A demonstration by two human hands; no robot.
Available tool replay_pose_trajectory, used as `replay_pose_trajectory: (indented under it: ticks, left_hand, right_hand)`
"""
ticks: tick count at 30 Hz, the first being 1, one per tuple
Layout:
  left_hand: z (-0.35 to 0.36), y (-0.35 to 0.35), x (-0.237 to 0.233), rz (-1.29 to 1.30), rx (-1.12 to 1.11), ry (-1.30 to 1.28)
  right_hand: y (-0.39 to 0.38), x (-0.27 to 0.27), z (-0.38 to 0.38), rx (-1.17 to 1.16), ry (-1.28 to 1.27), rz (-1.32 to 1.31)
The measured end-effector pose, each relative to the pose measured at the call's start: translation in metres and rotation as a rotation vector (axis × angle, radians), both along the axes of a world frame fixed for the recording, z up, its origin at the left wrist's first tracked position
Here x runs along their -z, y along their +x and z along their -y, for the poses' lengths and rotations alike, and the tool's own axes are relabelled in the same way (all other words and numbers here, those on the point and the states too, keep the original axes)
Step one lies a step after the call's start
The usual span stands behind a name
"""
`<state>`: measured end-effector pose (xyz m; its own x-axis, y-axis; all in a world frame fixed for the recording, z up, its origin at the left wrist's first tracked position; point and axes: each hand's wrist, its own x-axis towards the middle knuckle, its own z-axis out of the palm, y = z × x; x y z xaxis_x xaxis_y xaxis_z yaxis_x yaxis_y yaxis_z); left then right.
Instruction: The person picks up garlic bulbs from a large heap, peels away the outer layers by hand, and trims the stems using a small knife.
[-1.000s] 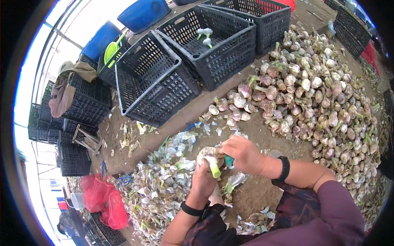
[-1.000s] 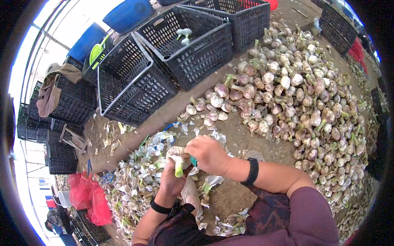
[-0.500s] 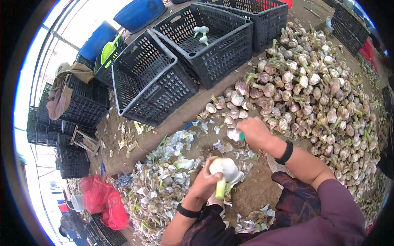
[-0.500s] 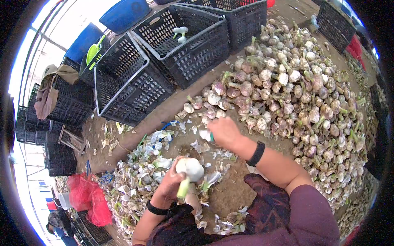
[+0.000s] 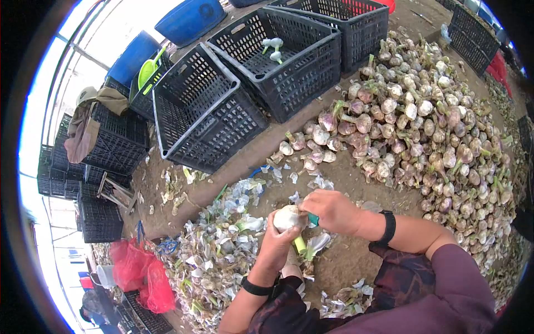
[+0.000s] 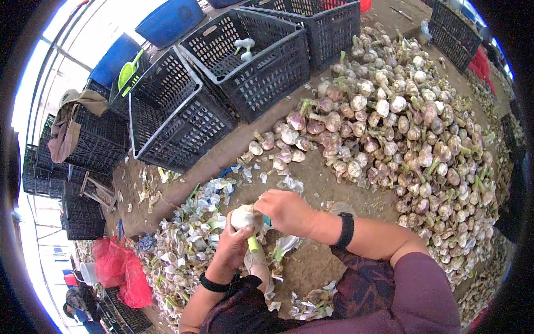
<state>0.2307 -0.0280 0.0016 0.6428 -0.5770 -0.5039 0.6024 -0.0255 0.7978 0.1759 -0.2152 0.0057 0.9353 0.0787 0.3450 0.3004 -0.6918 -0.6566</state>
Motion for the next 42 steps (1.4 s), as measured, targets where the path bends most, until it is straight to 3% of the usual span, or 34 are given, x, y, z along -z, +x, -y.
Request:
replay_pose_trajectory:
  ticks: [5,10,14,17,20,23,24,27,31,33,35,37,38,40,41,42]
  left_hand:
    - [0.002,0.003,-0.006,-0.018,0.018,0.124]
    - [0.001,0.005,-0.010,0.109,0.156,0.203]
    - [0.006,0.004,-0.011,0.190,0.237,0.073]
    - [0.007,0.001,-0.020,0.257,0.270,-0.088]
    - [0.011,0.004,-0.032,0.258,0.219,-0.152]
    - [0.009,0.006,-0.023,0.356,0.165,-0.137]
    - [0.007,0.008,-0.014,0.439,0.165,-0.093]
    - [0.008,0.011,-0.014,0.746,0.237,0.157]
    - [0.011,0.002,-0.024,0.943,0.374,0.412]
    - [0.006,0.002,-0.023,0.994,0.379,0.339]
    - [0.008,0.001,-0.020,0.763,0.244,0.001]
    - [0.010,0.005,-0.030,0.775,0.210,-0.036]
    - [0.013,0.009,-0.029,0.770,0.196,-0.003]
    - [0.015,0.007,-0.023,0.735,0.169,0.074]
    - [0.017,0.006,-0.030,0.839,0.315,0.224]
    - [0.017,0.005,-0.022,0.721,0.325,0.111]
  right_hand:
    - [-0.003,-0.006,-0.005,0.028,-0.188,0.009]
    - [0.004,-0.002,0.004,0.054,-0.205,0.020]
    - [0.015,0.025,0.022,0.184,-0.323,-0.035]
    - [0.010,0.051,0.029,0.183,-0.480,-0.414]
    - [0.002,0.058,0.030,-0.288,-0.515,-0.938]
    - [0.000,0.063,0.038,-0.414,-0.098,-0.668]
    - [0.003,0.063,0.040,-0.282,-0.077,-0.518]
    - [0.005,0.009,0.023,-0.123,0.949,-0.465]
    - [0.002,0.000,0.011,-0.118,0.723,-0.391]
    - [0.003,0.011,0.013,-0.126,0.909,-0.515]
    - [0.000,0.027,0.013,-0.013,0.602,-0.520]
    - [0.001,0.047,0.019,0.008,0.266,-0.560]
    - [-0.002,0.045,0.021,-0.111,0.335,-0.710]
    - [-0.007,0.039,0.014,-0.281,0.993,-0.641]
    - [-0.009,0.033,0.010,-0.364,1.325,-0.586]
    - [-0.008,0.026,0.014,-0.365,1.189,-0.533]
